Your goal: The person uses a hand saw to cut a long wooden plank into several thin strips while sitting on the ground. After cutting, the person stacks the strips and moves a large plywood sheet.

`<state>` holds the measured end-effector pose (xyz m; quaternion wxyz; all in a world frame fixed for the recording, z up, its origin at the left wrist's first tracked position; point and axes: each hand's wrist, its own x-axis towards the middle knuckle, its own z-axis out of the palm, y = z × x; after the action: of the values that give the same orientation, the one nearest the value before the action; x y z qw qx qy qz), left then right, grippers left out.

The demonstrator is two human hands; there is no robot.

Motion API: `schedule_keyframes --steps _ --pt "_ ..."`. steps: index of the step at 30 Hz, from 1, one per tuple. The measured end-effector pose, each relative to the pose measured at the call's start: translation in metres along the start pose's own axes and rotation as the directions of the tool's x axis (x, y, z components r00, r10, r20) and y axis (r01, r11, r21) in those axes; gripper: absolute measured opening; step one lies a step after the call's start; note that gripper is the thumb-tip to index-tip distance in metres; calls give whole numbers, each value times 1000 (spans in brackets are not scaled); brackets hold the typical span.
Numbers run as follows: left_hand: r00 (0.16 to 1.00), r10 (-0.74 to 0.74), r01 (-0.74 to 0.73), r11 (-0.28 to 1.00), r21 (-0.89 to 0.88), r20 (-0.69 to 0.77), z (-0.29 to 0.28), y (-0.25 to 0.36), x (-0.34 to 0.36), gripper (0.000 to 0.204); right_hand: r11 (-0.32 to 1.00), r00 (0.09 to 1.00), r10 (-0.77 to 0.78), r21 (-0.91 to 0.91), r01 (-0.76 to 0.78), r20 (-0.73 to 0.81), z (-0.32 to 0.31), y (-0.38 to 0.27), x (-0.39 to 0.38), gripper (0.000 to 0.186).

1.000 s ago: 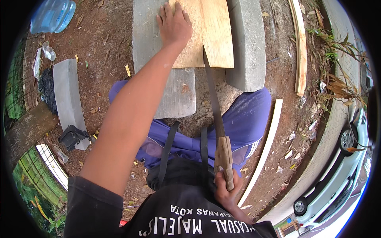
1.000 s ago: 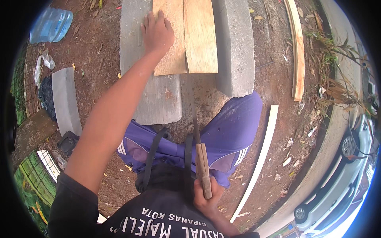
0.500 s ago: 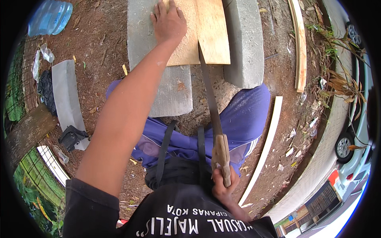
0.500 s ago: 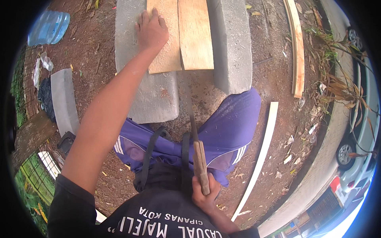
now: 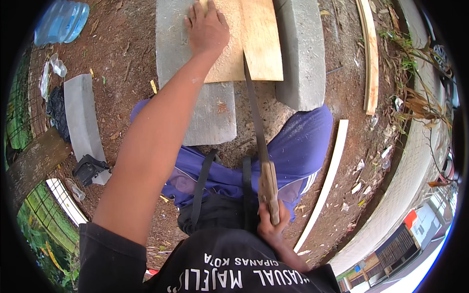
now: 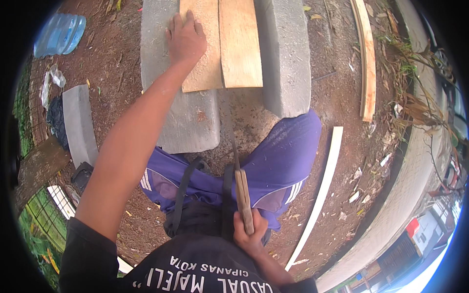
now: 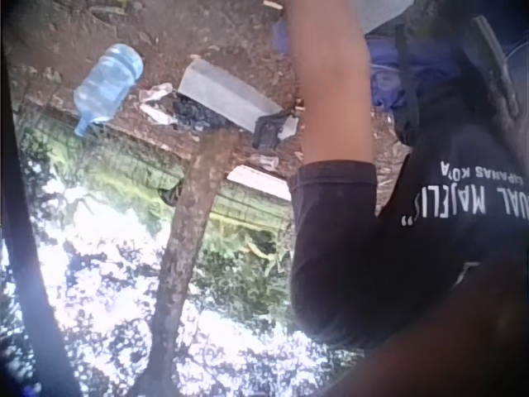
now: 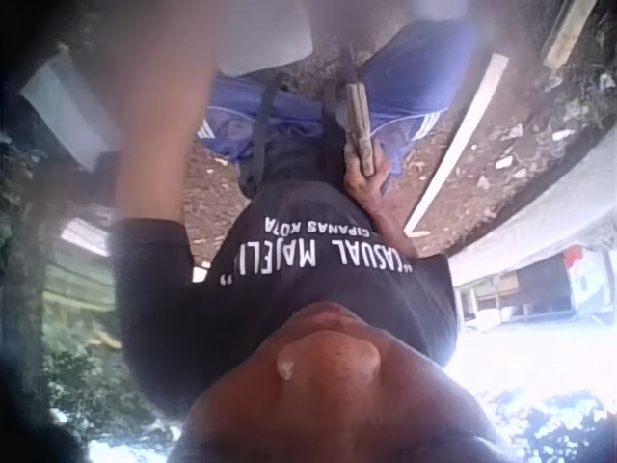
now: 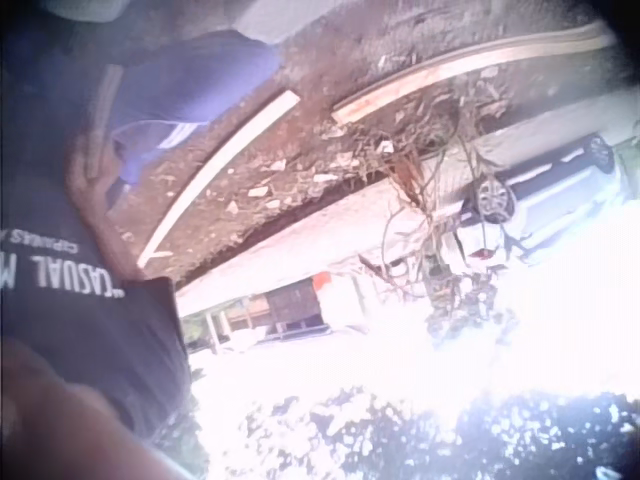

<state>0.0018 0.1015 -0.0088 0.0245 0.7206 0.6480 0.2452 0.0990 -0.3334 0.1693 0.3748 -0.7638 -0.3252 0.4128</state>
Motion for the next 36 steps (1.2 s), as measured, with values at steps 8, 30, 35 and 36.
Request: schedule_keyframes --steps 8,30,35,36 --pt "1000 -1 2 1000 -23 31 9 8 -7 55 991 997 -40 123 47 -63 97 -24 187 16" --pt "992 -72 72 997 3 103 -1 3 -2 55 493 634 -771 -683 539 -57 -35 14 225 25" --pt "985 -89 89 996 8 147 -8 12 -6 59 419 641 -765 -711 565 58 -41 42 243 25" --pt "985 -91 90 996 12 147 -11 14 -5 64 415 643 -763 -718 559 60 -42 44 243 25"
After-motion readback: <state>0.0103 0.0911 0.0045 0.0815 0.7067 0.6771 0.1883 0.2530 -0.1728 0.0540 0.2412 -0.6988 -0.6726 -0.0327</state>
